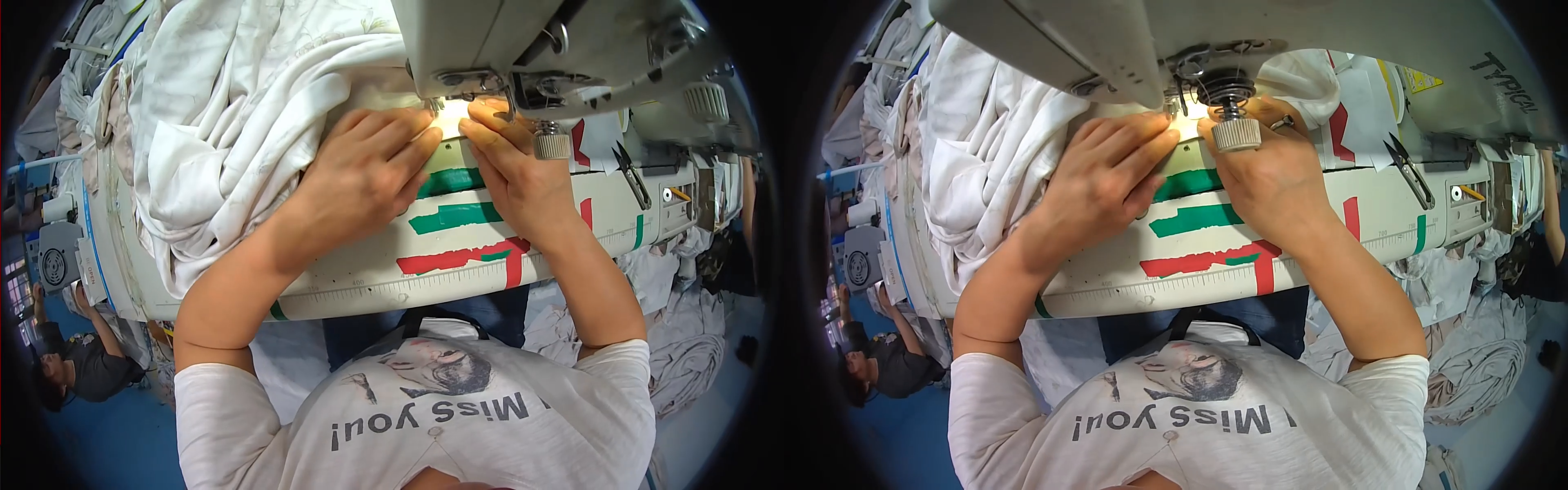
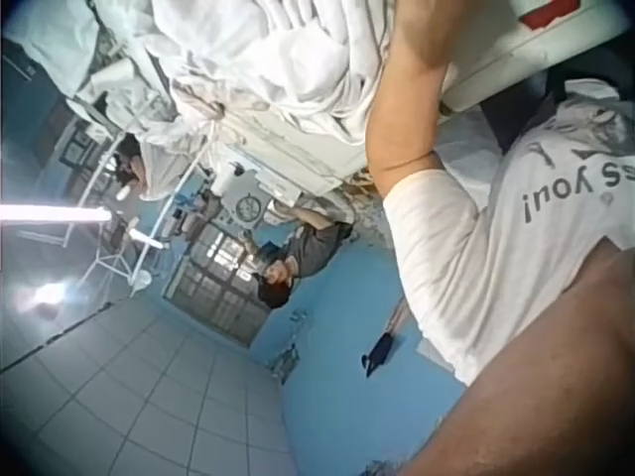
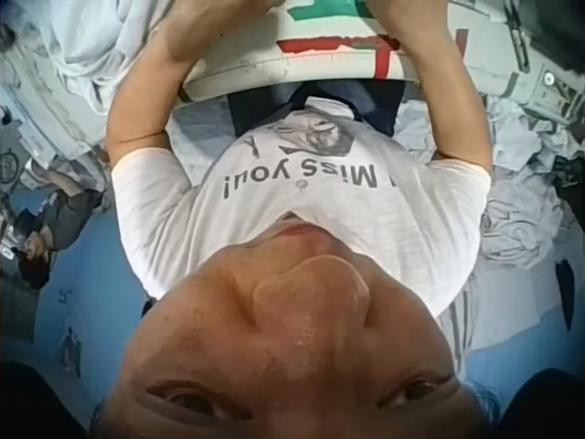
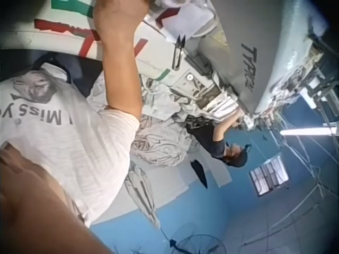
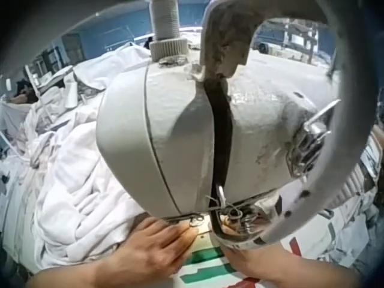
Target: Sewing white pillowcases using an industrial sewing machine.
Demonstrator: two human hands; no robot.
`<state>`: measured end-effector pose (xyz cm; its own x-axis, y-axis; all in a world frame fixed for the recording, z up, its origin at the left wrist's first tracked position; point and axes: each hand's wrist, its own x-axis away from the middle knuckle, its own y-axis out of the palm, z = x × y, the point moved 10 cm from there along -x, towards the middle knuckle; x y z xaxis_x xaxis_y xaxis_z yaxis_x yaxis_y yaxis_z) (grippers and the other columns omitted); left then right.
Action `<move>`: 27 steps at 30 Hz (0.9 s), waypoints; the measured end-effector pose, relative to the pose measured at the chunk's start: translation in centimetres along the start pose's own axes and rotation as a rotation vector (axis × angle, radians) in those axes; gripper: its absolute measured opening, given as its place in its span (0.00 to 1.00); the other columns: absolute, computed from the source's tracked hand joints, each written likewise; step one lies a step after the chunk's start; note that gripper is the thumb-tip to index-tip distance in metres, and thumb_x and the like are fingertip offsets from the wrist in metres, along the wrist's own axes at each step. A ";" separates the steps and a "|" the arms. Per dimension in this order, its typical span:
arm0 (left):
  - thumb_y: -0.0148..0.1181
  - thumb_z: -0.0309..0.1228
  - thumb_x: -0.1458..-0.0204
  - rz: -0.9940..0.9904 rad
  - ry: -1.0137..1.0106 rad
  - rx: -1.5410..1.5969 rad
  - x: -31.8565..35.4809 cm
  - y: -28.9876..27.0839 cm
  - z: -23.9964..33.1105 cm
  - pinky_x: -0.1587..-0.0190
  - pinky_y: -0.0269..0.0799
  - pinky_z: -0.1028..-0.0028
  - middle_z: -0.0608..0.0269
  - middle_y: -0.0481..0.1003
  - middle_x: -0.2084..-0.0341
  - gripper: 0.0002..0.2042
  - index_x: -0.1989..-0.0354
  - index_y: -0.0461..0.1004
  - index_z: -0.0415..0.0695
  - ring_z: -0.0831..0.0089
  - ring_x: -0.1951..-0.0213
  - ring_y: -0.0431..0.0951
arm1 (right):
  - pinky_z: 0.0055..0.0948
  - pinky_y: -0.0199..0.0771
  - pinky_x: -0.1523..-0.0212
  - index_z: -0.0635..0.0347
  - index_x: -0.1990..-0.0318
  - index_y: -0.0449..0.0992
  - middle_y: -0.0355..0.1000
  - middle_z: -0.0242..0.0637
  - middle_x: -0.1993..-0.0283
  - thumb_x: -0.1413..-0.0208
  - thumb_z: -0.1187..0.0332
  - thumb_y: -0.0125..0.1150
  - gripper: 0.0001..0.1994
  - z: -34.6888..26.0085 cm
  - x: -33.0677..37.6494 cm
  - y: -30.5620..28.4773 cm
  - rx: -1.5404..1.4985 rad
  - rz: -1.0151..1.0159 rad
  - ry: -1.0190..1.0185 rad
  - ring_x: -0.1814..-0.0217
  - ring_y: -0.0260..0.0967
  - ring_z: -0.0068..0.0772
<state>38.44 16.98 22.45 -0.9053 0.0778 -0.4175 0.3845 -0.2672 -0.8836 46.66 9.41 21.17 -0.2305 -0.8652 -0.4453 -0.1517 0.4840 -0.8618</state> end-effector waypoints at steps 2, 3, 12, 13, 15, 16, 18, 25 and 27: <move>0.66 0.28 0.59 -0.041 -0.011 0.021 0.2 -0.2 0.1 0.47 0.68 0.66 0.57 0.73 0.55 0.22 0.52 0.74 0.36 0.62 0.52 0.74 | 0.30 0.78 0.51 0.51 0.49 0.78 0.75 0.34 0.47 0.46 0.74 0.64 0.16 0.3 0.3 0.5 -0.048 -0.045 0.100 0.45 0.74 0.37; 0.66 0.29 0.59 -0.083 -0.026 0.045 0.1 0.1 0.0 0.46 0.67 0.66 0.56 0.72 0.54 0.24 0.50 0.74 0.36 0.62 0.51 0.73 | 0.30 0.78 0.51 0.50 0.48 0.78 0.75 0.33 0.46 0.46 0.72 0.65 0.17 0.3 0.4 0.2 -0.065 -0.002 0.075 0.43 0.72 0.37; 0.66 0.34 0.57 -0.148 0.004 0.052 0.2 0.4 -0.3 0.44 0.65 0.61 0.53 0.70 0.52 0.27 0.48 0.72 0.35 0.58 0.47 0.71 | 0.32 0.76 0.49 0.50 0.48 0.78 0.74 0.29 0.45 0.50 0.66 0.70 0.19 -0.7 0.0 0.2 0.011 -0.052 0.062 0.42 0.70 0.34; 0.66 0.35 0.57 -0.147 -0.002 0.056 0.2 0.4 -0.5 0.43 0.64 0.60 0.53 0.70 0.51 0.27 0.48 0.72 0.35 0.58 0.46 0.70 | 0.32 0.76 0.49 0.50 0.48 0.78 0.74 0.29 0.45 0.50 0.66 0.70 0.19 -0.7 0.0 0.2 0.017 -0.046 0.064 0.42 0.70 0.34; 0.66 0.36 0.56 -0.139 0.005 0.033 0.1 0.5 -0.7 0.43 0.64 0.60 0.53 0.70 0.51 0.28 0.47 0.71 0.35 0.58 0.46 0.70 | 0.36 0.74 0.49 0.51 0.48 0.78 0.75 0.31 0.48 0.49 0.63 0.70 0.20 -0.4 -0.1 0.1 0.017 -0.043 0.097 0.47 0.72 0.38; 0.66 0.38 0.56 -0.134 0.005 0.012 0.1 0.6 -0.9 0.43 0.63 0.59 0.53 0.70 0.51 0.28 0.46 0.71 0.35 0.58 0.45 0.69 | 0.36 0.74 0.49 0.51 0.48 0.78 0.75 0.31 0.48 0.49 0.63 0.70 0.20 -0.4 -0.3 0.0 0.022 -0.039 0.099 0.47 0.72 0.38; 0.66 0.38 0.56 -0.156 -0.011 0.002 0.3 0.8 -1.6 0.42 0.63 0.58 0.54 0.69 0.50 0.28 0.46 0.70 0.36 0.58 0.44 0.68 | 0.41 0.71 0.48 0.53 0.47 0.78 0.74 0.35 0.50 0.48 0.59 0.69 0.21 -0.4 -0.8 0.0 0.004 -0.050 0.089 0.49 0.71 0.42; 0.65 0.41 0.53 -0.194 -0.059 0.013 0.3 1.3 -2.9 0.38 0.58 0.53 0.56 0.68 0.47 0.28 0.45 0.69 0.38 0.59 0.39 0.65 | 0.44 0.67 0.45 0.53 0.46 0.77 0.70 0.40 0.48 0.46 0.55 0.67 0.22 -0.4 -0.3 0.2 0.079 -0.017 0.061 0.46 0.68 0.45; 0.65 0.41 0.53 -0.202 -0.063 0.006 0.3 1.5 -2.9 0.38 0.58 0.53 0.56 0.68 0.46 0.28 0.45 0.69 0.38 0.59 0.39 0.65 | 0.44 0.66 0.44 0.53 0.46 0.77 0.69 0.40 0.46 0.46 0.54 0.66 0.22 0.0 -0.3 0.5 0.059 -0.046 0.092 0.45 0.68 0.45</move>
<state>39.25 19.41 20.40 -0.9735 0.0700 -0.2176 0.1930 -0.2579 -0.9467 46.69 9.93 20.84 -0.3124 -0.8694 -0.3829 -0.1081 0.4330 -0.8949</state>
